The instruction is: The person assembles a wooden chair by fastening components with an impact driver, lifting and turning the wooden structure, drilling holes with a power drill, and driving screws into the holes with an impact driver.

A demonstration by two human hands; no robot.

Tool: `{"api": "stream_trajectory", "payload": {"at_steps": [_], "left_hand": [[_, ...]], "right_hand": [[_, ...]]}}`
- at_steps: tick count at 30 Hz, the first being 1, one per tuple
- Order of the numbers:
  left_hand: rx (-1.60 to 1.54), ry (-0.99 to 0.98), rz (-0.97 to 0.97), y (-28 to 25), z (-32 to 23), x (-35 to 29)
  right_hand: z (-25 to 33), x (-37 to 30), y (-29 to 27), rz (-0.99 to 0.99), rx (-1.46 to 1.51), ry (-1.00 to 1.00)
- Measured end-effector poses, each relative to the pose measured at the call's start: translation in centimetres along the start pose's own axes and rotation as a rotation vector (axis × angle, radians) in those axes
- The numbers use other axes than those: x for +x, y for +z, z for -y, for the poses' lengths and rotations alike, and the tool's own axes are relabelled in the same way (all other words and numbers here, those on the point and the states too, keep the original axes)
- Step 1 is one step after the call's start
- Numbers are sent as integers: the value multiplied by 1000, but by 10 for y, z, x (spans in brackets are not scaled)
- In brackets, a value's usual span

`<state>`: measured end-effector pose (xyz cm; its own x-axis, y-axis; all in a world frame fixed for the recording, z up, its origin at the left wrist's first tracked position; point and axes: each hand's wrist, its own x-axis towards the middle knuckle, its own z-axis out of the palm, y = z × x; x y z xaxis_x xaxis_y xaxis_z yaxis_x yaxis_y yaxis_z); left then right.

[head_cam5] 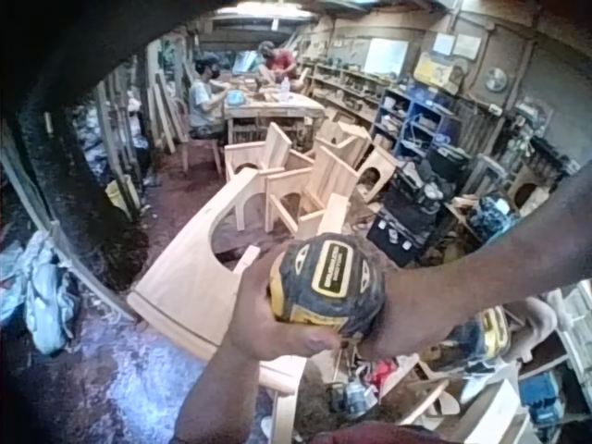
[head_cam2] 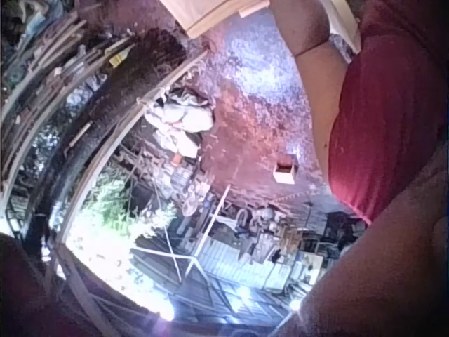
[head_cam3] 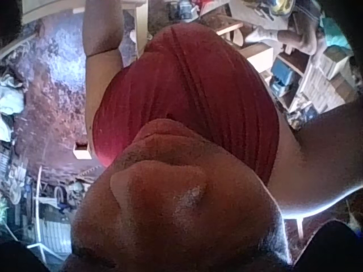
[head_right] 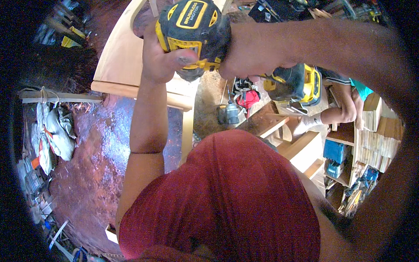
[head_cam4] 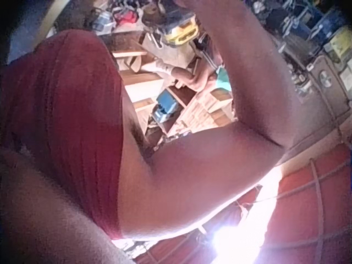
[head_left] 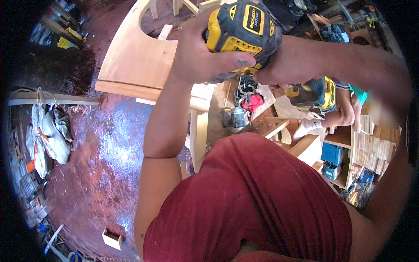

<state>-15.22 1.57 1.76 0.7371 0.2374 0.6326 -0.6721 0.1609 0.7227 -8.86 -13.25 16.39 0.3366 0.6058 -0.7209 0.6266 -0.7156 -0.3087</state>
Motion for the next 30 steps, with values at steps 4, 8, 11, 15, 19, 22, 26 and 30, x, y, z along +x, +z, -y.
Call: {"api": "stream_trajectory", "payload": {"at_steps": [4, 8, 11, 15, 19, 22, 26, 30], "left_hand": [[-11, 6, -31, -1, 3, -3], [15, -42, 1, 16, -24, 5], [-29, -43, 1, 15, -28, 5], [-27, -26, 24, 18, -26, 6], [2, -4, 48, 15, -20, 6], [-29, 34, 32, 19, -20, 5], [-18, 5, 52, 20, -22, 4], [15, 26, 17, 19, -19, 3]], "right_hand": [[1, -1, -3, 57, 85, -2], [0, -2, -6, 51, -9, 23], [-15, 14, 2, 13, 113, -76], [-16, 4, 5, -58, 133, -92], [-4, -7, -2, 7, 82, -23], [-7, -7, 0, 9, 62, -37], [-11, -9, 5, -53, 149, -51], [-11, -2, 7, -82, 137, -25]]}}
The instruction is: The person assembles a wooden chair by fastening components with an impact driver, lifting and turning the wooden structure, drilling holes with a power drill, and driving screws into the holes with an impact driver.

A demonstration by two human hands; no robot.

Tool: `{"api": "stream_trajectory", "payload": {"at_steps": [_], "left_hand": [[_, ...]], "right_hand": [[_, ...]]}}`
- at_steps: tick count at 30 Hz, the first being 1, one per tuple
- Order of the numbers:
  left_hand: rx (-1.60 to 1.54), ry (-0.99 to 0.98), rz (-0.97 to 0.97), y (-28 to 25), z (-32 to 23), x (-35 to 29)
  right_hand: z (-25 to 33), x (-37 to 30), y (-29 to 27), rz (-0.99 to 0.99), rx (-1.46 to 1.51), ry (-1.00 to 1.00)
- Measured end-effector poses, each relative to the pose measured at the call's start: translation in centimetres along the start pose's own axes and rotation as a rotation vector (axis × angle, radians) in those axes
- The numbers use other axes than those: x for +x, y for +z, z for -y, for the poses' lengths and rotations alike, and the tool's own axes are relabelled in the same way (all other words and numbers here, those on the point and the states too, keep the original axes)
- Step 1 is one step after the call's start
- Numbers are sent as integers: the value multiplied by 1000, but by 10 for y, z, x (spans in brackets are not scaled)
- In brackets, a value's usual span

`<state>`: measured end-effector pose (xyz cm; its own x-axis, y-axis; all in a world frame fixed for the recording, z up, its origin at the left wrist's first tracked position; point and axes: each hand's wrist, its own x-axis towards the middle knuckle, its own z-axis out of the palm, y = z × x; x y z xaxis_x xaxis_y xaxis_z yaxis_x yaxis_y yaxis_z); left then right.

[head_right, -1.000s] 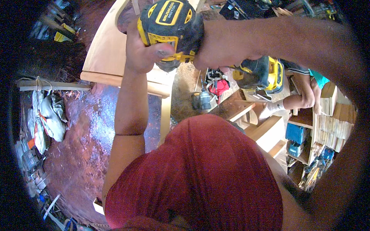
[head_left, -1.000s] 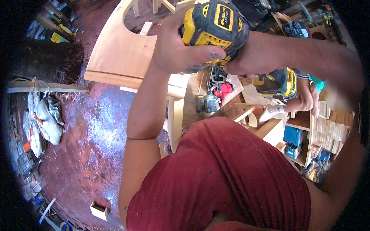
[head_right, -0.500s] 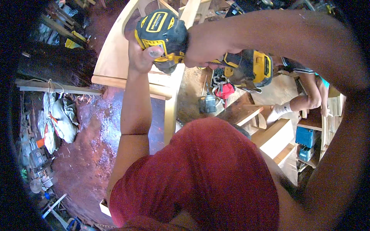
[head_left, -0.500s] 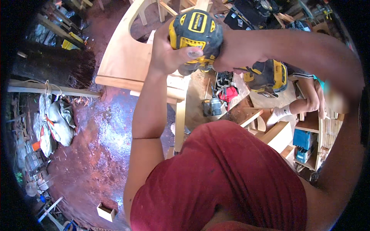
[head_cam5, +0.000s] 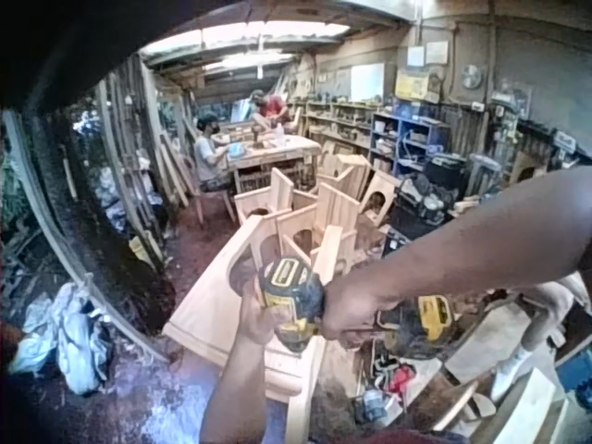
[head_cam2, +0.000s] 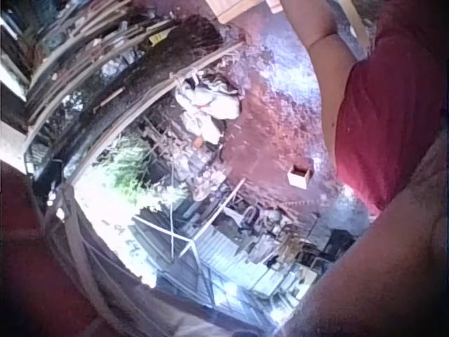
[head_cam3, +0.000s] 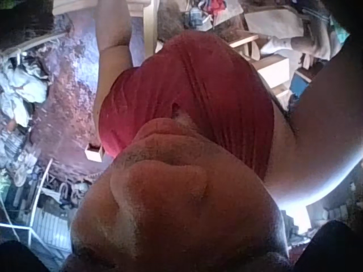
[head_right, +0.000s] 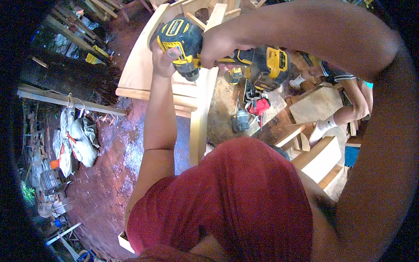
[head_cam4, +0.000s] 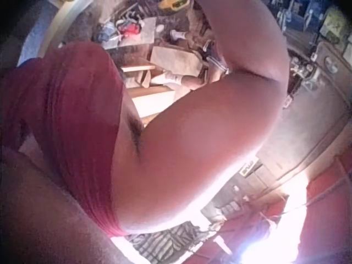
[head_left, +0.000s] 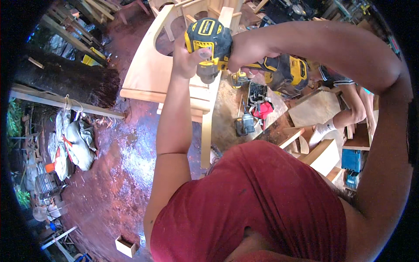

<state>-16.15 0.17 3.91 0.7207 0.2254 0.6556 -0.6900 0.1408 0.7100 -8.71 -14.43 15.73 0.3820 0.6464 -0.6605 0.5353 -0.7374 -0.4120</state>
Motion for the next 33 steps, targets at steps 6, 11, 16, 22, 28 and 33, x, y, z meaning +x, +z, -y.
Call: {"api": "stream_trajectory", "payload": {"at_steps": [6, 11, 16, 22, 28, 33], "left_hand": [[-16, 17, 18, 0, -1, 7], [62, 21, 37, -5, -13, 21], [251, 59, 59, -19, -25, 22], [544, -282, -247, -62, 20, -75], [1247, -262, -30, -61, 52, -135], [1139, -746, 539, 46, 83, -155]], "right_hand": [[-3, 7, -4, 33, -2, -3], [-2, -6, -12, 29, 56, -76], [-15, -9, -11, 40, 110, -93], [-7, 5, -18, 63, -33, -163], [29, -65, -44, -116, -200, -79], [-43, -101, -61, -296, -186, -116]]}}
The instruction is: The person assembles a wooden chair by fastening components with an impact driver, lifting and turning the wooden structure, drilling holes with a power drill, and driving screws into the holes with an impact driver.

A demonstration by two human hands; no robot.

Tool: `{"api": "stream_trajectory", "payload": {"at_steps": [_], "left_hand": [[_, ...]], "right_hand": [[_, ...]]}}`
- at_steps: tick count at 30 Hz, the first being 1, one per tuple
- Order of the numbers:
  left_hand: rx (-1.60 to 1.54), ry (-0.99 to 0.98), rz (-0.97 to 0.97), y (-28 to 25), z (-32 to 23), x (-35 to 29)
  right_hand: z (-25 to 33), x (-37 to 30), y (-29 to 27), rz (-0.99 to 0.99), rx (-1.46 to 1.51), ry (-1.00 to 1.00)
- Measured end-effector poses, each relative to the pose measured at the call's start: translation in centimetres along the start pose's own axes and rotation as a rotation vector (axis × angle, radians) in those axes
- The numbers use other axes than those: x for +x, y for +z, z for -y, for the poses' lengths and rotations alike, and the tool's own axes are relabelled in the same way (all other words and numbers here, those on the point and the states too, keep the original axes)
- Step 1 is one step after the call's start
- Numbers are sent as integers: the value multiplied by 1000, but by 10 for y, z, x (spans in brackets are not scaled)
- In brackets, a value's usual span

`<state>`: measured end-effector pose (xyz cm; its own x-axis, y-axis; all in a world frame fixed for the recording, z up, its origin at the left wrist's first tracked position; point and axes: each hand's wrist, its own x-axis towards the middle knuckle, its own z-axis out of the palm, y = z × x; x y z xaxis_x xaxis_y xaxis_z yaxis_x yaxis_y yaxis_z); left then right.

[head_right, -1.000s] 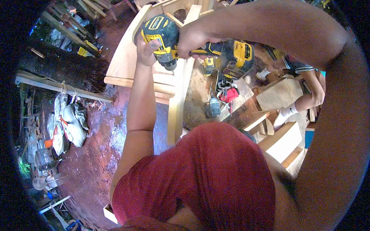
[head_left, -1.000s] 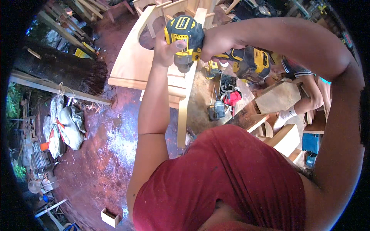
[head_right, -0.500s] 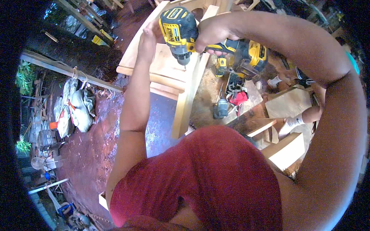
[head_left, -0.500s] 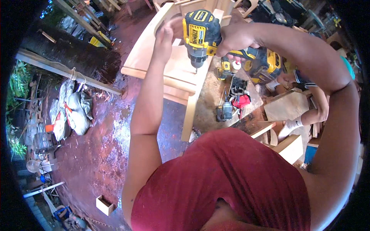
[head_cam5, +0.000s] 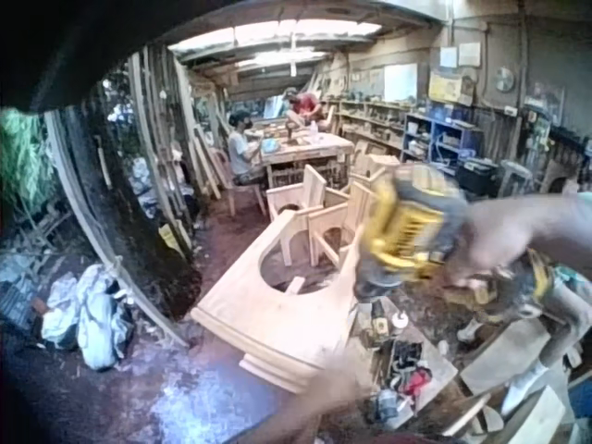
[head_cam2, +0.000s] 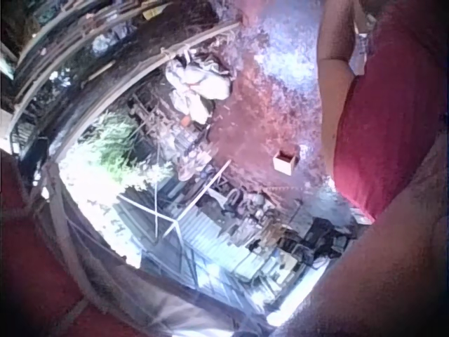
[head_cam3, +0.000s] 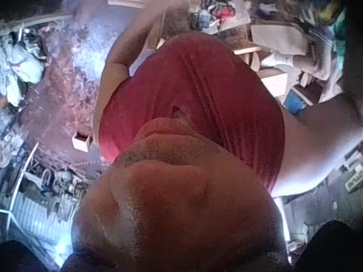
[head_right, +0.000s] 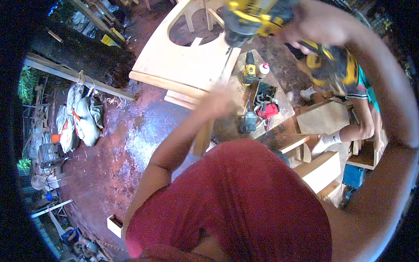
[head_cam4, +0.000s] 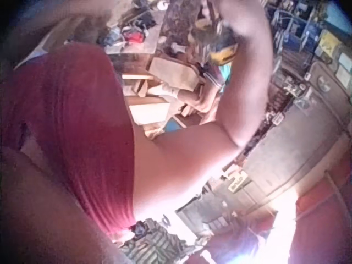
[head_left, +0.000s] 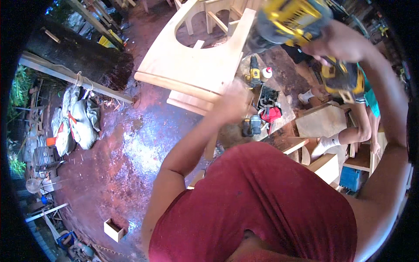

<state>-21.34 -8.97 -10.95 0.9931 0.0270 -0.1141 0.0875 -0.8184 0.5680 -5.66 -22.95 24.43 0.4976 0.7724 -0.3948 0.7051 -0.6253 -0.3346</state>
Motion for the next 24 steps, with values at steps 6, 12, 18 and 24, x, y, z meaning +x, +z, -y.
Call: {"api": "stream_trajectory", "payload": {"at_steps": [6, 12, 18, 24], "left_hand": [[-151, 491, -511, -28, -24, -23], [267, -26, -618, -57, 28, -30], [210, 169, -561, -74, 47, -7], [317, 122, -518, -76, 42, -1]], "right_hand": [[-90, -60, 61, -164, 609, 61], [-133, -63, 138, -227, 882, -29], [-152, -37, 184, -140, 1135, -68], [-154, -30, 197, -156, 1247, -25]]}}
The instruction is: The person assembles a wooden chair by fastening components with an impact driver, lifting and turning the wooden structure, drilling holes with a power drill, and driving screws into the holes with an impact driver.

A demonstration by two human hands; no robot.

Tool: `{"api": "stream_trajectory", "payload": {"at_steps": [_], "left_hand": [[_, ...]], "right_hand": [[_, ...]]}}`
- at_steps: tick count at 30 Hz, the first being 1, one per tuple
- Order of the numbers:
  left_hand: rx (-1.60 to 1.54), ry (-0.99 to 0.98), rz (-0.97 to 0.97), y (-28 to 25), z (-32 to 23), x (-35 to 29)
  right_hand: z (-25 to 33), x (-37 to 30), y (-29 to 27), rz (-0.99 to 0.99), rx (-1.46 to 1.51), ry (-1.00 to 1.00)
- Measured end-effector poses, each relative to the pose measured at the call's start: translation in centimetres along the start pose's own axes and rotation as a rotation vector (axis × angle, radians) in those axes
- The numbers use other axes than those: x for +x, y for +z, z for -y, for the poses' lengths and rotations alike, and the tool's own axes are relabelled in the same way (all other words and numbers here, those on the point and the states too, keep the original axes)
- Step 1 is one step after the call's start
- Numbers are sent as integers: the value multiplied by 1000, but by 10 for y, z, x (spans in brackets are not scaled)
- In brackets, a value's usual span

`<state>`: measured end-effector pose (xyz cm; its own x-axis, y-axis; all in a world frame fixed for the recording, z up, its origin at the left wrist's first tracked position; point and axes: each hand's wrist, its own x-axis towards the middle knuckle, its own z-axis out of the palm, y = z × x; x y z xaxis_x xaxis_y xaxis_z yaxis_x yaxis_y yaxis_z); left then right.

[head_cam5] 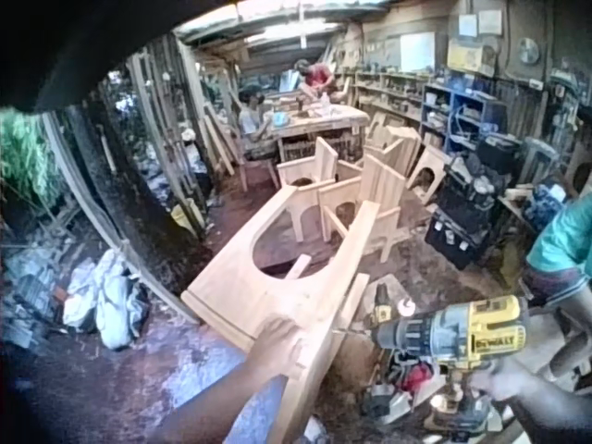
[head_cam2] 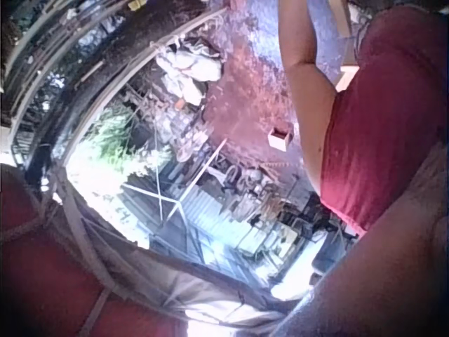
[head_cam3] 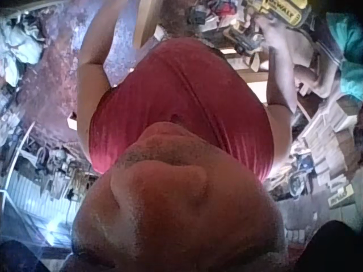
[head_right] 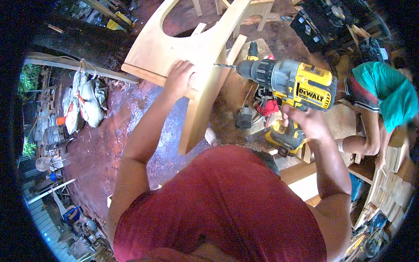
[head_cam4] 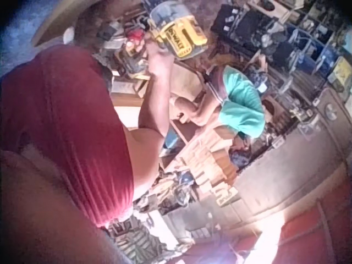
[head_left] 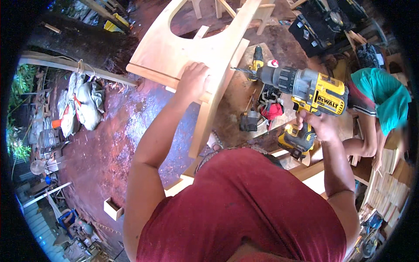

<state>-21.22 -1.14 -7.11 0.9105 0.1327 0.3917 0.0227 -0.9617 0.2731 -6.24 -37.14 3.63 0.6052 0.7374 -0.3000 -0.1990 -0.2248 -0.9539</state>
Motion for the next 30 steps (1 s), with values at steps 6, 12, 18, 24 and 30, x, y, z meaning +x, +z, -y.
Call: {"api": "stream_trajectory", "payload": {"at_steps": [6, 12, 18, 24, 30], "left_hand": [[5, -201, -52, -9, 39, -15], [-31, -278, 156, -45, 20, -35], [-163, -221, 447, -95, -23, -74], [-57, 45, -15, -16, -12, -28], [3, 90, -40, -9, -6, -22]], "right_hand": [[-14, -7, -9, 29, 29, -7], [-15, -7, -10, 3, -29, -29], [-16, -6, -8, 47, -81, -8], [-8, -3, 5, 80, -100, -29], [-3, -7, 11, 71, -119, -40]]}}
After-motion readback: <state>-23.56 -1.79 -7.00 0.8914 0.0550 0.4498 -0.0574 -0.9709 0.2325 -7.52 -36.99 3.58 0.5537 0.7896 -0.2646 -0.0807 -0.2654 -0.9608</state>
